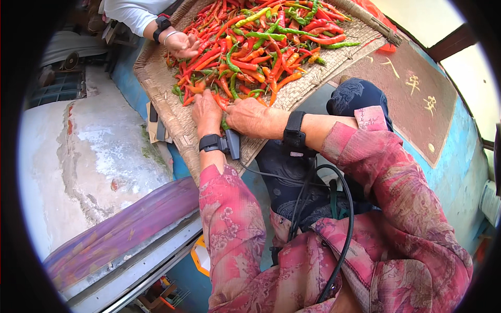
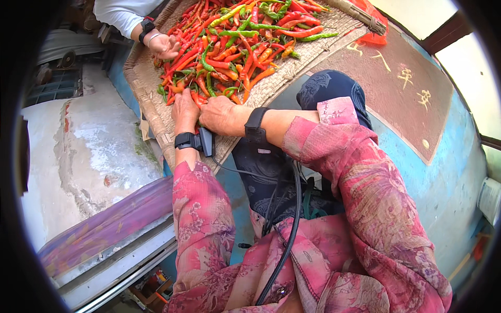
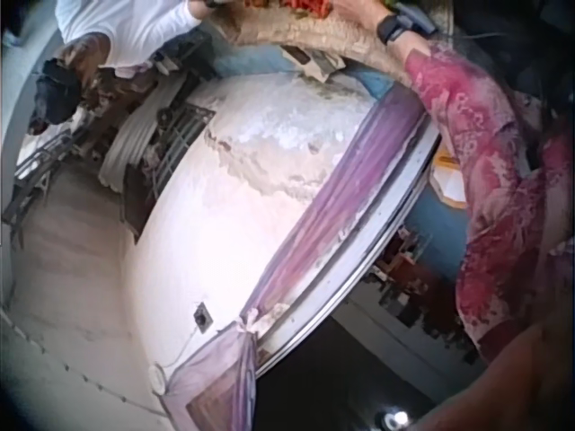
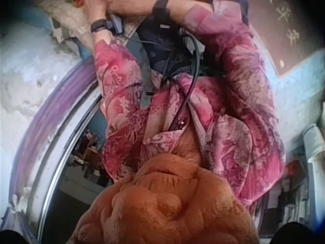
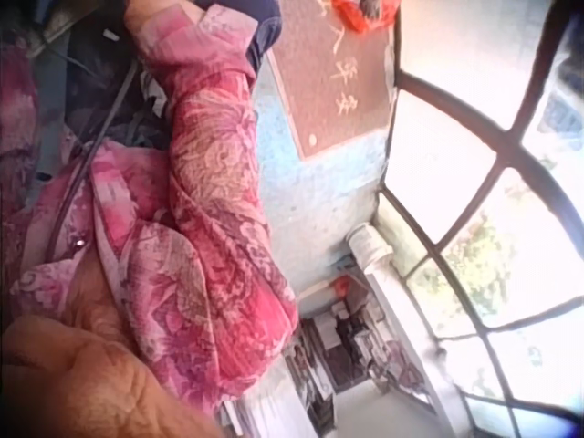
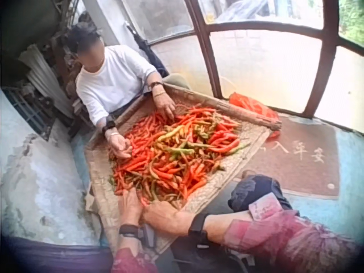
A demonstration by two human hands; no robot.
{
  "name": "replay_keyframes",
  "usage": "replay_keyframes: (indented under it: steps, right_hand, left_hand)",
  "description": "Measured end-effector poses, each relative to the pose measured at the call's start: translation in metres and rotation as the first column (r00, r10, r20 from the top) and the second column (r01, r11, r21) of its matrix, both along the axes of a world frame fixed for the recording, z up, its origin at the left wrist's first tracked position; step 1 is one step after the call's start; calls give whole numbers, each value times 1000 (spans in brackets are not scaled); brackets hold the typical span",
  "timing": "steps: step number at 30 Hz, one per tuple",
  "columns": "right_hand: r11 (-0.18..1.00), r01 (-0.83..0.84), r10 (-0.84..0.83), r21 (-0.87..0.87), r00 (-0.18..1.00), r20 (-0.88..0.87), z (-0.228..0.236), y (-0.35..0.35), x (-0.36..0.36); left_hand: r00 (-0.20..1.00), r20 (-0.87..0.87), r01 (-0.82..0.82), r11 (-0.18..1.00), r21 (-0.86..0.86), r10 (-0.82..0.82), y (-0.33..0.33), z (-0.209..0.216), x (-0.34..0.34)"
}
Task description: The person sorts through a pile of red and green chili peppers on a woven tray by hand, picking up individual peppers and moving them to different areas of the tray.
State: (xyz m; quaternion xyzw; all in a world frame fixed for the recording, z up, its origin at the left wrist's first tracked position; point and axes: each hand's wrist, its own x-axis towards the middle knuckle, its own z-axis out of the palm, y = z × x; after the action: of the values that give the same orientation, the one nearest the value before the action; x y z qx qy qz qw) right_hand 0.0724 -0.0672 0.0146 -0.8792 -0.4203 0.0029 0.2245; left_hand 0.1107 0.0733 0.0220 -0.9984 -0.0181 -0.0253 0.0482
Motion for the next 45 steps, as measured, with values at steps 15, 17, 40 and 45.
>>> replay_keyframes:
  steps: [15, 17, 40, 45]
  right_hand:
    - [992, 118, -119, 39, 993, 22, 39, -36, 20]
    - [992, 113, -115, 56, 992, 51, 37, -42, 19]
    - [988, -110, 103, -109, 992, -69, 26, -29, -13]
    - [974, -129, 116, -184, 990, -81, 29, -28, -15]
  left_hand:
    - [999, 6, 32, 998, -45, -32, 34, 18, -44]
    - [981, 193, 25, 997, -67, -12, 25, 24, -37]
    - [905, -292, 291, 951, -107, -309, 41, 71, -2]
    - [930, -147, 277, 905, -322, -337, 21, 64, 6]
